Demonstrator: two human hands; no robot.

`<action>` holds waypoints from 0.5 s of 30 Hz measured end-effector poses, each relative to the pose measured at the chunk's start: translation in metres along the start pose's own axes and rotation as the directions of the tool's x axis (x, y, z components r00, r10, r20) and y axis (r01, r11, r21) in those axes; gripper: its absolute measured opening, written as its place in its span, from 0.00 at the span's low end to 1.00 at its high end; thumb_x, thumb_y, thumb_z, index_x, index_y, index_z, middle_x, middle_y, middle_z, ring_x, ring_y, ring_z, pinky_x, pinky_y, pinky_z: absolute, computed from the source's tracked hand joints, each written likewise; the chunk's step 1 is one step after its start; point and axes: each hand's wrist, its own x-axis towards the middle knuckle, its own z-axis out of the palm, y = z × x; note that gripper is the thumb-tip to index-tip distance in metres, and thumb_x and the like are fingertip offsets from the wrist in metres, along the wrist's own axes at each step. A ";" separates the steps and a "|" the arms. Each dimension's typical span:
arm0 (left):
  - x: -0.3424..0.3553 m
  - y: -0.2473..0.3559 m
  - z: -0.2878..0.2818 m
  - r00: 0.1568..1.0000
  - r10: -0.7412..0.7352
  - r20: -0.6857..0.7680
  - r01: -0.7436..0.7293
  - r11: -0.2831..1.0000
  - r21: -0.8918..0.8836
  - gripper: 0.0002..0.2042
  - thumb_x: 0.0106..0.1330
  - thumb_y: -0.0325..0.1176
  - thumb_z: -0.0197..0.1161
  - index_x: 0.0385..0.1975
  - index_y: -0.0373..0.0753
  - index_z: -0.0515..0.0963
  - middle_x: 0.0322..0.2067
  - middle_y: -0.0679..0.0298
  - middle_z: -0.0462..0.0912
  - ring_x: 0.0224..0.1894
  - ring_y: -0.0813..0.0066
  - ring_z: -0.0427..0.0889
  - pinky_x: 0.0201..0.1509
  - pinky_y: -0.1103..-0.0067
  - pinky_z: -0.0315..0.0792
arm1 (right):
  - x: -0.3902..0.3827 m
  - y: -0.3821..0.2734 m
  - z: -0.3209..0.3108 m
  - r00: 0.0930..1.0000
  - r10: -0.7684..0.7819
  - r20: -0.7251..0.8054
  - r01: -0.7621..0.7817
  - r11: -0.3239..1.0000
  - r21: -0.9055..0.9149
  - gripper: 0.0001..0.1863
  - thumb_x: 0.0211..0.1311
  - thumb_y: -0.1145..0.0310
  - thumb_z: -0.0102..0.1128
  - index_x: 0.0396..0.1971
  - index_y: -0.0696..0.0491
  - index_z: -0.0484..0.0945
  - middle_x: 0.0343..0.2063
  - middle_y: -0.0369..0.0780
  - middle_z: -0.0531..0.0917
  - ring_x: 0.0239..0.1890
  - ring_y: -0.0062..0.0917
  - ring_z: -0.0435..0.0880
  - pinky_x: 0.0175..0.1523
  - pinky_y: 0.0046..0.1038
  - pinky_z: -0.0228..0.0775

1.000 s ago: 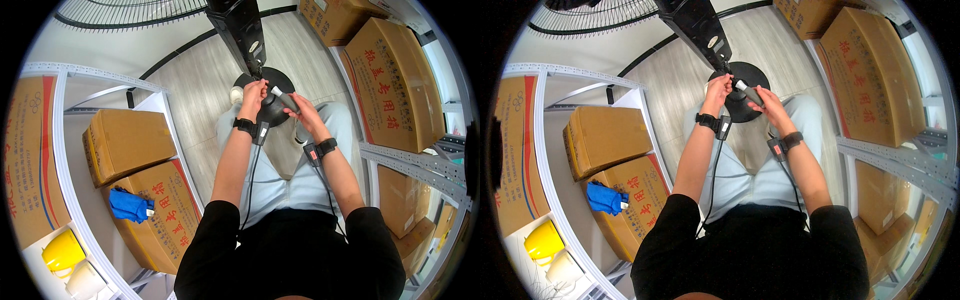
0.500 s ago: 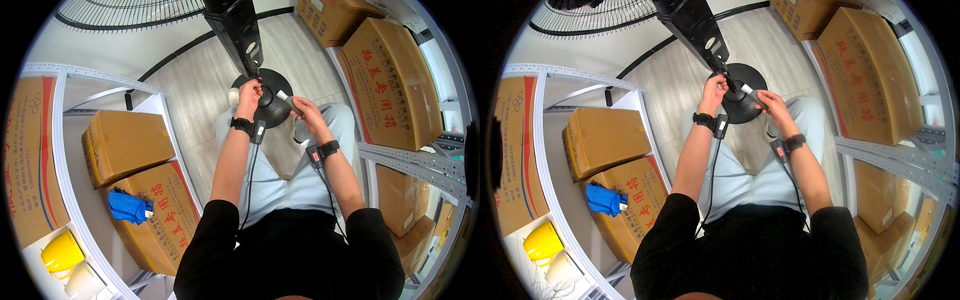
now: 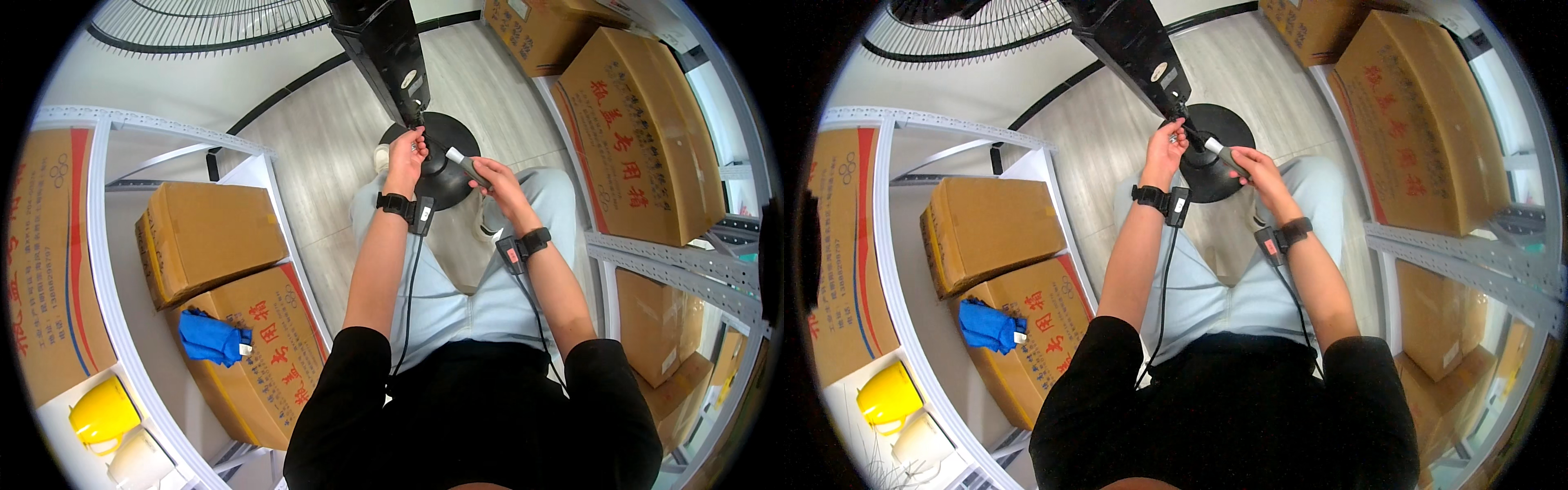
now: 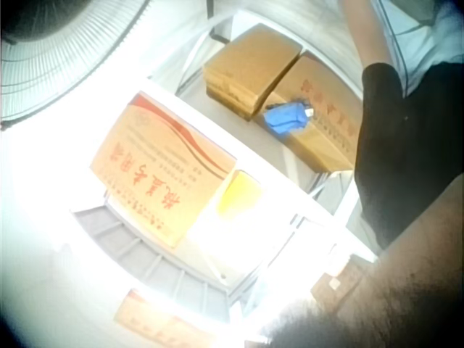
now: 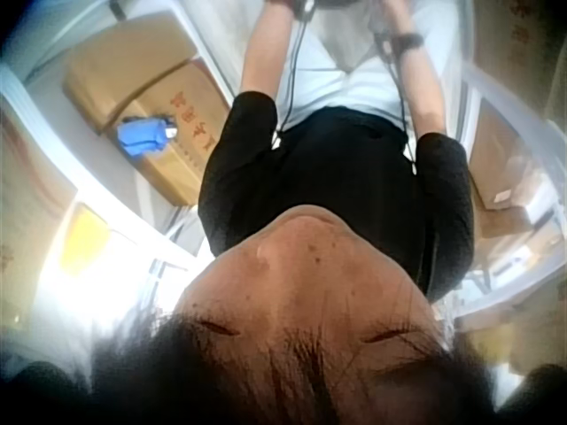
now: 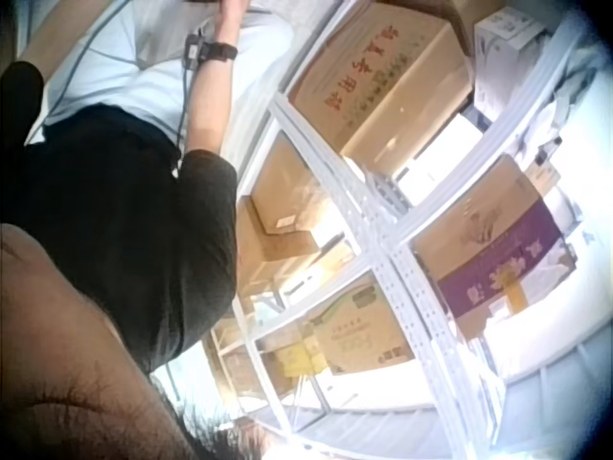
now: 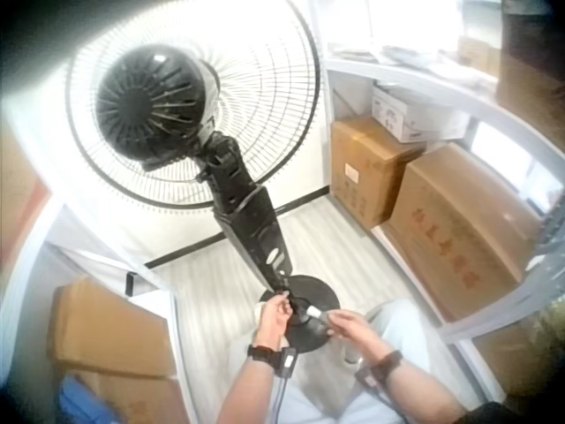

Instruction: The person uses a screwdriver to remove screws from the base of a standing fan, then opens the control housing to access internal wiring and components. The person continues to unscrew and adjust parts within the fan's control box.

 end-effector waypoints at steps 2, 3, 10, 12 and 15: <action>-0.001 0.001 0.000 1.000 0.017 0.024 -0.017 1.000 -0.003 0.08 0.63 0.25 0.61 0.40 0.31 0.78 0.25 0.66 0.74 0.26 0.79 0.71 0.28 0.82 0.67 | 0.004 0.002 0.003 1.000 -0.001 0.006 0.001 1.000 0.030 0.20 0.70 0.58 0.55 0.54 0.54 0.76 0.40 0.31 0.83 0.34 0.12 0.79 0.33 0.15 0.63; -0.002 0.001 0.000 1.000 0.021 0.022 -0.021 1.000 0.004 0.08 0.63 0.24 0.61 0.40 0.31 0.78 0.25 0.66 0.74 0.26 0.79 0.71 0.28 0.83 0.67 | 0.005 0.002 0.006 1.000 0.000 0.009 -0.001 0.999 0.043 0.20 0.70 0.58 0.54 0.54 0.54 0.76 0.40 0.32 0.83 0.34 0.12 0.79 0.33 0.15 0.63; -0.004 0.001 0.004 0.999 0.035 0.034 -0.037 0.998 0.042 0.06 0.63 0.25 0.63 0.38 0.32 0.79 0.24 0.67 0.74 0.24 0.80 0.71 0.27 0.83 0.67 | 0.008 0.005 0.012 1.000 0.013 0.027 -0.014 0.998 0.055 0.18 0.71 0.57 0.53 0.54 0.51 0.76 0.40 0.31 0.84 0.34 0.12 0.81 0.34 0.15 0.66; -0.002 0.001 0.003 0.999 0.040 0.029 -0.041 0.998 0.051 0.05 0.63 0.26 0.63 0.36 0.33 0.79 0.24 0.67 0.74 0.23 0.80 0.71 0.26 0.83 0.67 | 0.009 0.006 0.013 0.999 0.010 0.034 -0.012 0.998 0.061 0.18 0.72 0.57 0.51 0.53 0.52 0.76 0.40 0.32 0.84 0.34 0.12 0.81 0.33 0.14 0.67; -0.001 0.000 0.002 0.999 0.036 0.010 -0.037 0.998 0.058 0.04 0.63 0.27 0.65 0.34 0.34 0.79 0.23 0.67 0.75 0.22 0.80 0.71 0.25 0.83 0.67 | 0.011 0.009 0.016 0.998 0.024 0.056 -0.030 0.993 0.115 0.18 0.73 0.57 0.49 0.52 0.53 0.75 0.39 0.35 0.85 0.32 0.13 0.82 0.31 0.14 0.69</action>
